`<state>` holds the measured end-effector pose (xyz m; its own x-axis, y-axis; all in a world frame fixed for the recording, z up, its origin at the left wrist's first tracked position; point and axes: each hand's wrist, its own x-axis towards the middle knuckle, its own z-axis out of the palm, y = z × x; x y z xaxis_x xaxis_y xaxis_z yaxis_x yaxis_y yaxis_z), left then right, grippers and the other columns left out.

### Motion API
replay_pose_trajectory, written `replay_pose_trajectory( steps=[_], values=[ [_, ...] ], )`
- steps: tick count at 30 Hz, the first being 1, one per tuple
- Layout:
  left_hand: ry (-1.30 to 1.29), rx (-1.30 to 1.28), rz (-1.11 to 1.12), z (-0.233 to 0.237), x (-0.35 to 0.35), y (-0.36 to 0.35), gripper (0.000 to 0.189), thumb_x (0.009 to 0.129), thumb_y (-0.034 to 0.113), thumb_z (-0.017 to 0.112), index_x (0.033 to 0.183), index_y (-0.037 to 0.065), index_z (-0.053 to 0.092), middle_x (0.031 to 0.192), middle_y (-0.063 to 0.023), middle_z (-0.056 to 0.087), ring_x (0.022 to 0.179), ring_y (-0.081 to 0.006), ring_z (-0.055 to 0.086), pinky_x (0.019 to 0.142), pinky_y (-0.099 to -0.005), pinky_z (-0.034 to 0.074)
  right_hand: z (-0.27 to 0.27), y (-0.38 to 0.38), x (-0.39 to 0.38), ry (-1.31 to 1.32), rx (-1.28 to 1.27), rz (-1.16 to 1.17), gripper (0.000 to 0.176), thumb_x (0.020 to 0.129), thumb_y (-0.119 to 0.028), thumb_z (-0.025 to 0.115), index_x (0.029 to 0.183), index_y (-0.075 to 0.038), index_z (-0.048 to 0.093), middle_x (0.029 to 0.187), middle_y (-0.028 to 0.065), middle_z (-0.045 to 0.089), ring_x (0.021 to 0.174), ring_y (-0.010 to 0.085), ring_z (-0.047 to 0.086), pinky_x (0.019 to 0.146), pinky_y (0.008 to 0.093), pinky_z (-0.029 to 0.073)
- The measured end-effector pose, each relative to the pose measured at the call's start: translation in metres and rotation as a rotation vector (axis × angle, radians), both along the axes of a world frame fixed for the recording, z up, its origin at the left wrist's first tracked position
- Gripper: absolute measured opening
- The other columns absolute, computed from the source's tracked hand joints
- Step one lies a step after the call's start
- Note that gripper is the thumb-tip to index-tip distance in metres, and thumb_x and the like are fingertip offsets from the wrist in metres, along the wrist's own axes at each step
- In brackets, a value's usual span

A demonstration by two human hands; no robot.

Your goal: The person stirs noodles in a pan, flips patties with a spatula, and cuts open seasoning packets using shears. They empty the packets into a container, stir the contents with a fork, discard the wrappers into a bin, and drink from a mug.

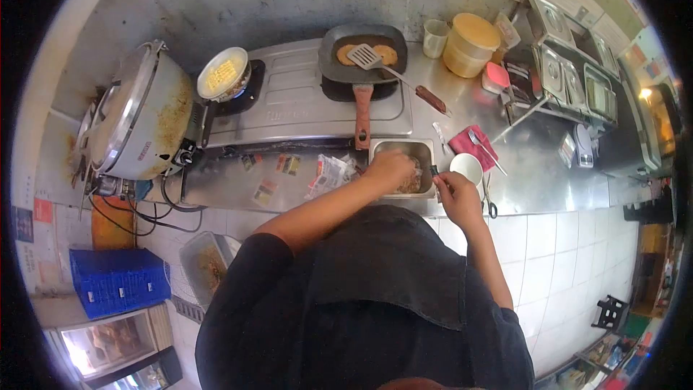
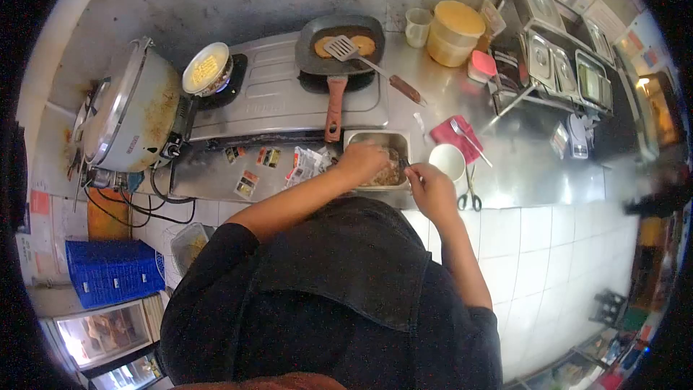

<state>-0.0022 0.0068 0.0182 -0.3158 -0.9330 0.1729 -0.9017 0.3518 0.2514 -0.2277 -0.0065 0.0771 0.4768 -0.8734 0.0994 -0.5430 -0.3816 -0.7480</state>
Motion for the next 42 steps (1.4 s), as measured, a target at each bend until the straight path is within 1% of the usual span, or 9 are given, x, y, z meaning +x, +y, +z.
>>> replay_pose_trajectory(
  steps=[11,18,25,31,33,36,38,40,42],
  values=[
    [-0.038,-0.103,-0.017,-0.007,-0.001,0.001,0.018,0.081,0.018,0.062,0.094,0.012,0.072,0.085,-0.0025,0.068,0.091,-0.0243,0.063,0.076,-0.0427,0.051,0.000,-0.001,-0.001,-0.004,0.023,-0.042,0.020,0.094,-0.023,0.068,0.098,-0.003,0.070,0.084,0.0181,0.069,0.069,0.0334,0.067,0.064,0.0412,0.051],
    [0.050,-0.287,-0.021,0.000,0.003,0.000,0.010,0.079,0.021,0.066,0.085,0.015,0.073,0.087,-0.0015,0.071,0.092,-0.0220,0.064,0.077,-0.0413,0.051,-0.006,-0.003,0.007,-0.081,0.119,0.011,0.018,0.092,-0.020,0.071,0.098,-0.004,0.068,0.075,0.0139,0.068,0.062,0.0278,0.065,0.061,0.0386,0.050],
    [0.005,-0.052,0.156,-0.003,0.007,0.000,0.012,0.086,0.023,0.066,0.089,0.013,0.073,0.084,-0.0058,0.071,0.086,-0.0266,0.065,0.074,-0.0417,0.052,-0.019,-0.013,0.013,-0.078,-0.072,0.041,0.016,0.090,-0.020,0.073,0.098,-0.006,0.070,0.109,0.0141,0.068,0.090,0.0274,0.066,0.070,0.0349,0.053],
    [0.445,-0.283,0.153,0.003,0.005,0.005,0.014,0.090,0.018,0.068,0.086,0.005,0.069,0.086,-0.0131,0.072,0.083,-0.0304,0.067,0.075,-0.0434,0.054,-0.039,-0.016,0.027,-0.291,0.045,0.007,0.017,0.088,-0.018,0.076,0.098,-0.005,0.070,0.116,0.0136,0.068,0.098,0.0241,0.067,0.074,0.0340,0.054],
    [0.843,0.088,0.291,0.016,0.000,0.014,0.018,0.091,0.019,0.069,0.095,0.001,0.068,0.091,-0.0112,0.073,0.086,-0.0265,0.069,0.078,-0.0395,0.054,-0.043,-0.017,0.032,-0.346,0.068,0.003,0.018,0.088,-0.018,0.077,0.098,-0.004,0.070,0.117,0.0139,0.068,0.097,0.0220,0.067,0.074,0.0332,0.054],
    [1.319,0.260,0.389,0.001,0.001,0.020,0.027,0.093,0.024,0.071,0.106,0.001,0.064,0.094,-0.0069,0.072,0.089,-0.0216,0.069,0.081,-0.0355,0.053,-0.043,-0.016,0.039,-0.385,0.243,0.059,0.017,0.089,-0.016,0.077,0.098,-0.003,0.070,0.108,0.0100,0.069,0.087,0.0145,0.066,0.070,0.0278,0.051],
    [1.384,0.374,0.375,-0.005,0.010,0.027,0.029,0.094,0.024,0.071,0.109,0.001,0.062,0.094,-0.0053,0.071,0.090,-0.0202,0.068,0.080,-0.0354,0.053,-0.045,-0.017,0.041,-0.358,0.550,0.032,0.015,0.089,-0.013,0.077,0.097,-0.003,0.069,0.097,0.0037,0.069,0.078,0.0076,0.061,0.065,0.0235,0.047],
    [1.446,0.490,0.359,-0.004,0.016,0.038,0.030,0.094,0.024,0.071,0.111,0.001,0.060,0.093,-0.0036,0.070,0.091,-0.0188,0.066,0.079,-0.0352,0.052,-0.054,-0.017,0.047,-0.415,0.549,0.047,0.016,0.089,-0.012,0.077,0.100,-0.004,0.068,0.092,0.0007,0.067,0.076,0.0060,0.059,0.064,0.0223,0.045],
    [1.266,0.170,0.325,-0.002,0.016,0.055,0.027,0.093,0.021,0.071,0.107,0.001,0.060,0.089,-0.0062,0.069,0.083,-0.0204,0.066,0.073,-0.0356,0.051,-0.058,-0.016,0.052,-0.474,0.547,0.060,0.017,0.089,-0.011,0.076,0.102,-0.004,0.067,0.087,-0.0022,0.065,0.075,0.0043,0.056,0.063,0.0210,0.043]
  ],
)
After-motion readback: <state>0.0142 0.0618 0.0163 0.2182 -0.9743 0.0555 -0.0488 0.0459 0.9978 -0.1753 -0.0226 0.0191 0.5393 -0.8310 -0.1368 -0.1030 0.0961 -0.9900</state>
